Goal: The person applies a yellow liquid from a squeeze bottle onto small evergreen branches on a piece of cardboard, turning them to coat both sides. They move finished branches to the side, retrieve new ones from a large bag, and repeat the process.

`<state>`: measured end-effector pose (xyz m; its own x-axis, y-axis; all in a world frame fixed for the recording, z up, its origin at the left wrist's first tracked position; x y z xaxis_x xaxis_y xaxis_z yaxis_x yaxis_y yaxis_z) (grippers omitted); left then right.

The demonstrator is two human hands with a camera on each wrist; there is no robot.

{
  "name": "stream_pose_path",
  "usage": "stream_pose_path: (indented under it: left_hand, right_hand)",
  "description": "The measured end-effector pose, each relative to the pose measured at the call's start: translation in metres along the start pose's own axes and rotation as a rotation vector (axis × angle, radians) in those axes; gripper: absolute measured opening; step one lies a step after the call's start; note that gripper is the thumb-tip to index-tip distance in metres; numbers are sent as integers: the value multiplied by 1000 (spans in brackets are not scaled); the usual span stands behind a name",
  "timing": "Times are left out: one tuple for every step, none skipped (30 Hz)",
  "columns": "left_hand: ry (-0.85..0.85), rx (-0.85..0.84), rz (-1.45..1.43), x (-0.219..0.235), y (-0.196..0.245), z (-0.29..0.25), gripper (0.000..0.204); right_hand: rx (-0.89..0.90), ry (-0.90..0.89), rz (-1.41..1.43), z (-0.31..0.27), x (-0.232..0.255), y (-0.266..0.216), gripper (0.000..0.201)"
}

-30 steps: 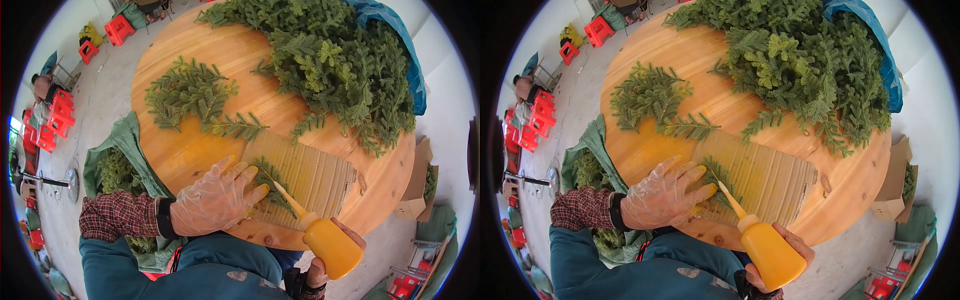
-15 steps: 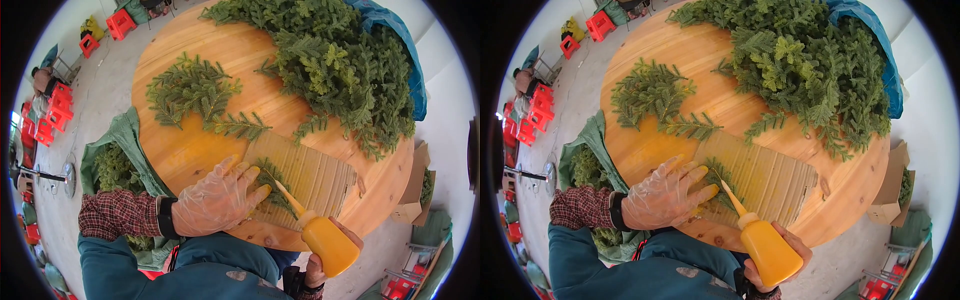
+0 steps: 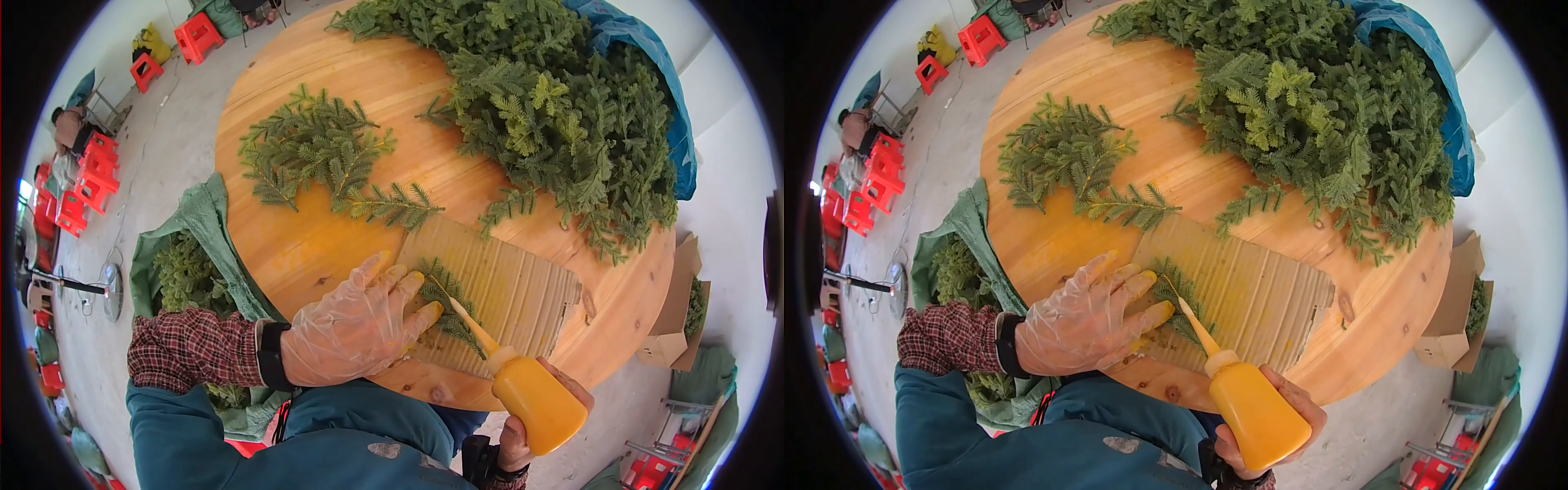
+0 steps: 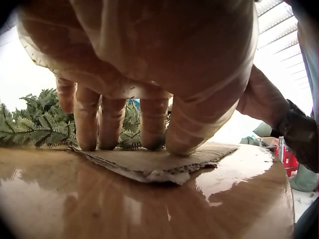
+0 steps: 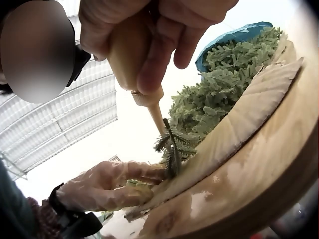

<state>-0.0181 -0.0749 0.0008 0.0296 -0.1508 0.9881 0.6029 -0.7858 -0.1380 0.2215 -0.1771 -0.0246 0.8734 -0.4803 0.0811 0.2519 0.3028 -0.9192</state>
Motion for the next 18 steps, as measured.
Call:
stream_pose_path:
  left_hand:
    - [4, 2, -3, 0, 0, 0, 43]
    - [5, 0, -6, 0, 1, 0, 43]
    - [0, -5, 15, 0, 1, -1, 43]
    - [-6, -10, 35, -1, 1, -1, 43]
    - [-12, -15, 55, -1, 1, -2, 43]
    - [-11, -18, 54, 0, 1, -2, 43]
    - [-28, -14, 83, 0, 1, -2, 48]
    - [-45, -10, 113, 0, 1, -2, 54]
    - [-62, -6, 143, 0, 2, -2, 61]
    - [-61, -11, 140, 0, 2, -2, 61]
    - [-58, -5, 145, -1, 3, -2, 60]
    - [-56, 1, 150, -1, 3, -2, 60]
    - [-55, 8, 156, -1, 3, -2, 60]
    - [-54, 5, 155, -1, 4, -2, 60]
    - [-41, 4, 150, -1, 4, -2, 53]
    - [-28, 3, 146, 0, 4, -2, 47]
    - [-15, 2, 141, 0, 5, -1, 43]
    - [-14, -1, 140, 0, 5, -1, 43]
  right_hand:
    - [-1, -9, -4, -1, 3, 0, 85]
    - [-3, -17, -8, -2, 7, 0, 85]
    - [-4, -24, -12, -2, 9, 0, 84]
    - [-5, -22, -15, -2, 11, -1, 84]
    - [10, -51, -60, -1, 13, -3, 85]
    - [25, -81, -104, -1, 15, -6, 85]
    - [39, -110, -149, 0, 17, -8, 85]
    - [37, -107, -152, 0, 19, -10, 85]
    - [52, -111, -196, 0, 22, -11, 84]
    - [68, -115, -239, -1, 26, -13, 84]
    - [83, -119, -283, -1, 29, -14, 84]
    - [98, -123, -326, -1, 32, -15, 84]
    - [113, -128, -369, -1, 35, -16, 85]
    - [129, -134, -410, -1, 37, -17, 86]
    - [145, -140, -451, -1, 38, -18, 87]
    - [144, -137, -452, -1, 39, -19, 87]
    - [115, -131, -423, -1, 41, -20, 89]
    - [86, -125, -393, -1, 42, -21, 90]
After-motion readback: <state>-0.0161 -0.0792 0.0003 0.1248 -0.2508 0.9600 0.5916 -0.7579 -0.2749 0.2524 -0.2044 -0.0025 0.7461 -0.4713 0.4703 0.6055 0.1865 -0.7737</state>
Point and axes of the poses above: each hand's wrist, its own z-axis towards the middle knuckle, its own x-axis out of the back of the hand, y = z × x, the point moved 1 cm from there along z, towards the middle knuckle, and after that the axes turned 5 degrees about z, right-handed, at the moved point
